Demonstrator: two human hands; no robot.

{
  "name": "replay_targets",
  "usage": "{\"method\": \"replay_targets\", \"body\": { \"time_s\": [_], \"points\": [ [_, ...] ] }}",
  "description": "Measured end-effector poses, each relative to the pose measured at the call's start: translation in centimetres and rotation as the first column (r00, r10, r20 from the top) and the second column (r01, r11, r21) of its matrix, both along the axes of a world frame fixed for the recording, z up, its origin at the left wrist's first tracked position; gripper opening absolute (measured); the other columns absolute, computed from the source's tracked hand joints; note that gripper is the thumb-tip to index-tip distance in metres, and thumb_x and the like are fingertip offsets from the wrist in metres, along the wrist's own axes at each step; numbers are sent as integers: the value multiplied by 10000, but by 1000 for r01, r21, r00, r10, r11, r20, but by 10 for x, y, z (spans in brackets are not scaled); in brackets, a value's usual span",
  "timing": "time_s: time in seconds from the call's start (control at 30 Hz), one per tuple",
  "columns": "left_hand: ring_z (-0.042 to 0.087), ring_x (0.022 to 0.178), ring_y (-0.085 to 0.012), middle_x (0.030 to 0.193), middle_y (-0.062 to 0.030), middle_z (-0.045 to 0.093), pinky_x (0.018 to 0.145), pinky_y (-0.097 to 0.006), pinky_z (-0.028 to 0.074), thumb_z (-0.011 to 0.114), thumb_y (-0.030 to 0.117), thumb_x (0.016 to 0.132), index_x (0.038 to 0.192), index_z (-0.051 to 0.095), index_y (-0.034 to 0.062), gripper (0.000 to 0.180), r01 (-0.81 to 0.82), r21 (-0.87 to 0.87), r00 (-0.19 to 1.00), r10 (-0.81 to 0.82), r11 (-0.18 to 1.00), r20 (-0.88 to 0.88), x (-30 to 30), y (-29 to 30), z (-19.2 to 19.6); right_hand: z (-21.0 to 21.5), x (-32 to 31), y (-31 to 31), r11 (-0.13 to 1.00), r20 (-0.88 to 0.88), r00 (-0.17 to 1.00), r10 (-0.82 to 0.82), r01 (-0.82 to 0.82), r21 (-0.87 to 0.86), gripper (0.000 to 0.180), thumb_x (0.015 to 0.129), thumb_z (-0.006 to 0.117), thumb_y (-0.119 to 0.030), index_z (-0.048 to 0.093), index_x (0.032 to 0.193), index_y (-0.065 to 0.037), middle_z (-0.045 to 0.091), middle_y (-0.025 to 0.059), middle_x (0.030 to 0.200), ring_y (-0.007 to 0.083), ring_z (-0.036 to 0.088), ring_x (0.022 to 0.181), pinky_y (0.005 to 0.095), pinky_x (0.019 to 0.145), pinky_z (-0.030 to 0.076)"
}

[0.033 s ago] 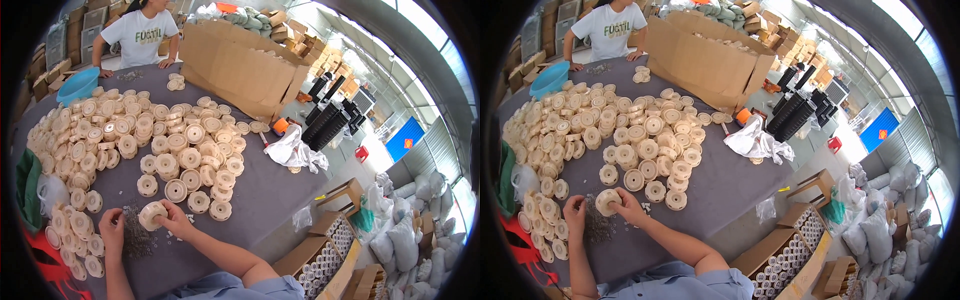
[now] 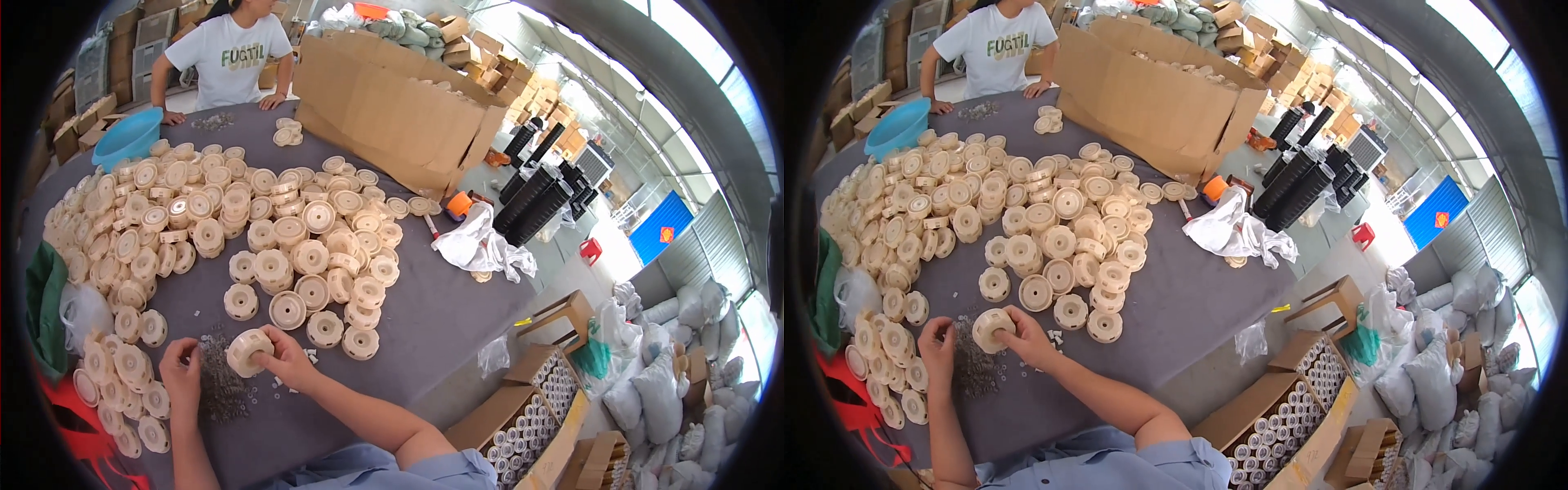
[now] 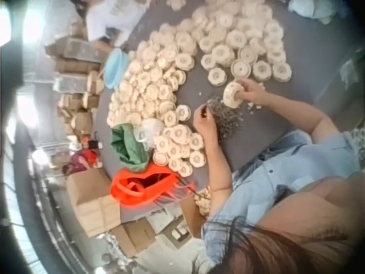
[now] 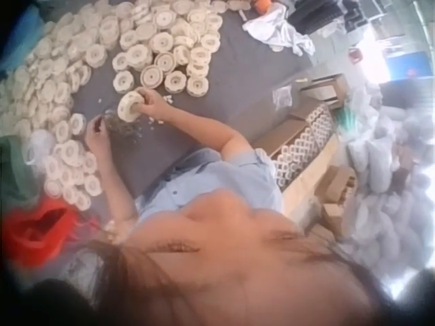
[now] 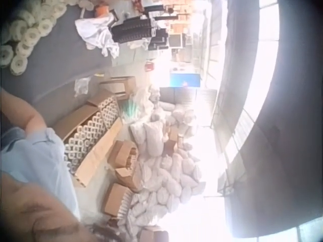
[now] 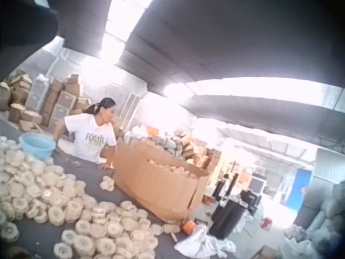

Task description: The person assembles small white plastic components with metal pins by hand at a workstation.

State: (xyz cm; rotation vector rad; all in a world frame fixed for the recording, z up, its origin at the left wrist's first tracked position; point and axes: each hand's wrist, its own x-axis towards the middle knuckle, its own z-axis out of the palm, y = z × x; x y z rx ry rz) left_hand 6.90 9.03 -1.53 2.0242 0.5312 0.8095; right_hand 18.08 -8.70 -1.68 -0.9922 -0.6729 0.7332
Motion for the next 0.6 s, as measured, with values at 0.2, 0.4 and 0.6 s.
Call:
{"method": "replay_targets", "body": {
  "time_s": [0.2,0.4,0.6],
  "points": [
    [496,637,-119,748,-54,519,580,-232,406,562,-62,730,814,532,1,110,-45,121,996,35,992,78,6,8,2,-2,-1,2,1000,7,1000,28,-28,6,248,825,577,-93,457,1038,-55,523,-6,946,59,507,862,227,738,427],
    [438,604,-101,742,-36,468,527,-217,358,542,-81,736,804,518,10,117,-61,118,997,54,991,61,2,2,9,-1,-1,2,999,15,1000,16,-17,36,258,828,585,-108,454,1042,-50,522,-7,942,58,503,855,222,731,426],
    [414,580,-78,748,-24,465,512,-195,333,535,-77,751,823,536,10,113,-65,117,995,56,991,80,4,-1,10,-4,0,1,999,27,999,19,-20,48,267,831,593,-128,454,1046,-51,520,-10,941,56,502,851,219,717,428]
  ]
}}
